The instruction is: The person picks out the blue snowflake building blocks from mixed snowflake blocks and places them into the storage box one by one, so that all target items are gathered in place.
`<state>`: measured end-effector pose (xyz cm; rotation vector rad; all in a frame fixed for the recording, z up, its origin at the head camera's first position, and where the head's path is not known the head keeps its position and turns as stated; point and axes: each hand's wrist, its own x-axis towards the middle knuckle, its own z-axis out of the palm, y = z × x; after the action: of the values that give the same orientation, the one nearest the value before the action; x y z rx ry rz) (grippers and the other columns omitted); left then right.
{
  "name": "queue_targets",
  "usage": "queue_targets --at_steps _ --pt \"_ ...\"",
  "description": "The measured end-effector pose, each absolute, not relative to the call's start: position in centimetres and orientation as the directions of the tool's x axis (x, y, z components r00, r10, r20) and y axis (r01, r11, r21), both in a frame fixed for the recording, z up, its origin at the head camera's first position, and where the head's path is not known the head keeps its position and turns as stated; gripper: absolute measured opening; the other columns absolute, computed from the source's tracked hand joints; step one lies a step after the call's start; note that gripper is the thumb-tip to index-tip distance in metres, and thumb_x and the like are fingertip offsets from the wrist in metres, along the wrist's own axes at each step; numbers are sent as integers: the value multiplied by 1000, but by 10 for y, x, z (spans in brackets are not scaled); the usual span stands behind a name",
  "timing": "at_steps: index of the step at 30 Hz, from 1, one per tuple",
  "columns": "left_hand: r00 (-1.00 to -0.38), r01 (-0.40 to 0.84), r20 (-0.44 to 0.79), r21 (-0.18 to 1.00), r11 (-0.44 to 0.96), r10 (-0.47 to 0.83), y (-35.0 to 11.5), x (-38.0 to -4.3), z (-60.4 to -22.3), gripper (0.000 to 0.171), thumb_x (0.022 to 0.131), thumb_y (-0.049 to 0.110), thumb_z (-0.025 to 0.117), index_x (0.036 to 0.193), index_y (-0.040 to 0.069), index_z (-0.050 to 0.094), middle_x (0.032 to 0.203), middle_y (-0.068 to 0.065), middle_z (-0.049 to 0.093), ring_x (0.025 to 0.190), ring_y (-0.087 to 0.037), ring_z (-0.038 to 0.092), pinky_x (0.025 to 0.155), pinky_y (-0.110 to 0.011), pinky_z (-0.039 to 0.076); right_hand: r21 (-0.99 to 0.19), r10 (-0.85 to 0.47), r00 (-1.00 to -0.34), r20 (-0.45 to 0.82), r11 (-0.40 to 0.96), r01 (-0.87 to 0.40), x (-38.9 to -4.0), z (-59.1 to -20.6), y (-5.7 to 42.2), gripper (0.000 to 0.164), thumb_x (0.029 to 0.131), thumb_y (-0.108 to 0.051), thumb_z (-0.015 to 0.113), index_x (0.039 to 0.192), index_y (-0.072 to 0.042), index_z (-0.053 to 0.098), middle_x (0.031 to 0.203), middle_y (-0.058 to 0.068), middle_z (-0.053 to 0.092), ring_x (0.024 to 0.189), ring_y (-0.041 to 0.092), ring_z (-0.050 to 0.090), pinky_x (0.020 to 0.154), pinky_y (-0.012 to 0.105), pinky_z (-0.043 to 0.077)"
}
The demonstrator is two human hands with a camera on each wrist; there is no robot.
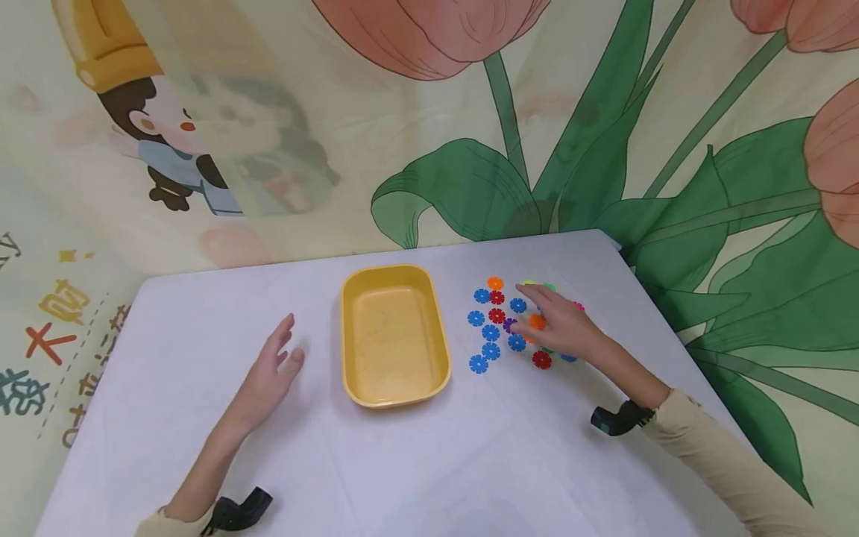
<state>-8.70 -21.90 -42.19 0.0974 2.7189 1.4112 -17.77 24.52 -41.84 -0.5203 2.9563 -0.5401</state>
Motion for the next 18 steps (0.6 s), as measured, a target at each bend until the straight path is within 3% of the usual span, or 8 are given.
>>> queue_targets --at_steps 7,18 --pt "-990 87 27 885 458 137 -178 -86 -434 73 98 25 54 156 8 11 161 -18 14 147 -42 20 114 -58 27 -401 -414 -907 -76 846 -352 -163 -419 215 75 81 -43 74 144 -14 46 147 16 46 133 37 46 86 52 55" --pt "-991 51 -6 905 422 132 -167 -89 -440 79 98 35 54 157 12 6 163 -14 8 149 -39 18 114 -55 30 -414 -440 -893 -98 834 -366 -156 -417 201 73 80 -47 73 143 -17 49 147 10 47 132 32 50 82 48 57"
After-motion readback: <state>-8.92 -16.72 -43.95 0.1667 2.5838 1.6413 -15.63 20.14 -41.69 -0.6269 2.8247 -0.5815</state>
